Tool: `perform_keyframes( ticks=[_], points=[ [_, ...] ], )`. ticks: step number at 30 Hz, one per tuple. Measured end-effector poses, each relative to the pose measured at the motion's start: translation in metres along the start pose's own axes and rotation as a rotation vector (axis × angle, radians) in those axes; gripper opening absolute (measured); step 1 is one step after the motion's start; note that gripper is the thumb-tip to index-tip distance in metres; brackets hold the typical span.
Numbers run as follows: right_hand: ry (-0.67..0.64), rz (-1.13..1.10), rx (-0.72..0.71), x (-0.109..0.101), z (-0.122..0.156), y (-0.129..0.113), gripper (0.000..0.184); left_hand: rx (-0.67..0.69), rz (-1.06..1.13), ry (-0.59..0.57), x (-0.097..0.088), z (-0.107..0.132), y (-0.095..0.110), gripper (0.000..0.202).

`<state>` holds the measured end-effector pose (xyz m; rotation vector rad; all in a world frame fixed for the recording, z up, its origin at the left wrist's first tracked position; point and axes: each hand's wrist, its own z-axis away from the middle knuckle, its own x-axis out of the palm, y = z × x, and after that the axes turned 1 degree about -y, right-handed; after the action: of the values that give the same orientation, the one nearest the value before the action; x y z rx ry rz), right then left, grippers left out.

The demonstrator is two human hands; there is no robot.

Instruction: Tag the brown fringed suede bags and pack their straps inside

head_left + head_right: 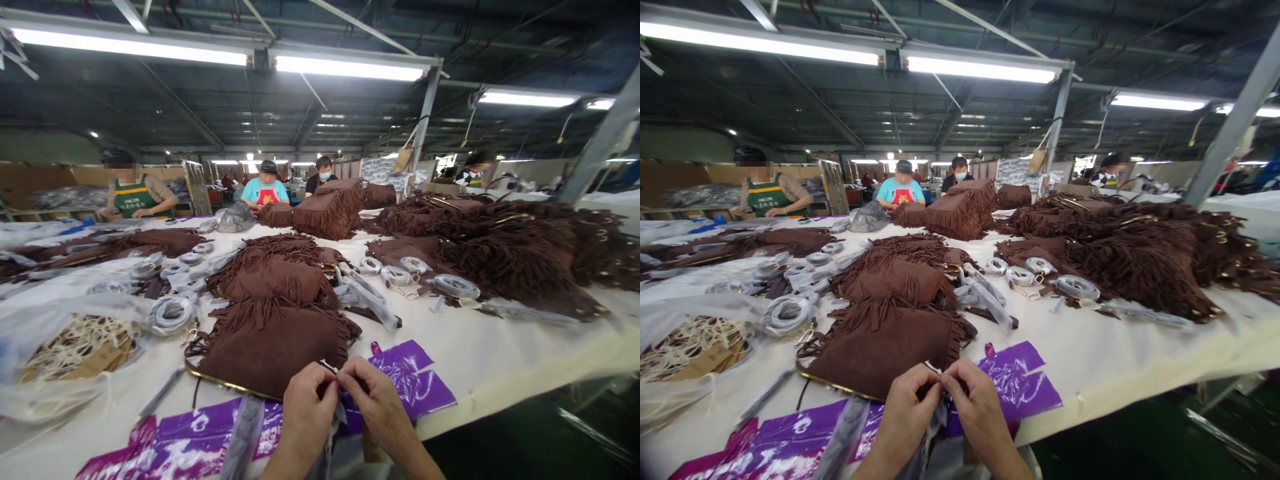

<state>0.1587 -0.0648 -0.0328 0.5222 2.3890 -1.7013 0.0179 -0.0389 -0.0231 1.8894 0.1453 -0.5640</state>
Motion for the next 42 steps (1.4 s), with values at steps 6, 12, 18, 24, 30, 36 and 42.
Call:
perform_keyframes(
  ticks=[6,12,18,24,30,36,42],
  points=[
    [0.036,0.079,0.063,-0.001,0.000,0.001,0.026,-0.075,0.104,0.001,0.000,0.000,-0.001,0.018],
    [-0.075,-0.140,0.148,-0.006,-0.002,-0.006,0.023,-0.213,0.542,-0.044,-0.003,-0.006,0.000,0.011],
    [-0.239,-0.757,0.386,-0.025,0.003,-0.006,0.033,-0.396,0.897,-0.136,-0.011,-0.012,-0.002,0.015],
    [-0.006,-0.927,0.410,-0.021,0.009,0.000,0.049,-0.482,1.127,-0.111,-0.014,-0.006,-0.001,0.020],
    [0.261,-0.741,0.361,-0.004,0.006,0.007,0.043,-0.463,1.192,-0.141,-0.015,0.003,-0.002,0.021],
    [0.260,-0.311,0.203,0.003,0.011,0.022,0.036,-0.458,1.152,-0.100,-0.006,0.003,-0.010,0.021],
    [0.065,-0.069,0.048,-0.006,0.013,0.015,0.020,-0.166,0.770,-0.069,-0.011,0.001,-0.005,0.012]
  ],
)
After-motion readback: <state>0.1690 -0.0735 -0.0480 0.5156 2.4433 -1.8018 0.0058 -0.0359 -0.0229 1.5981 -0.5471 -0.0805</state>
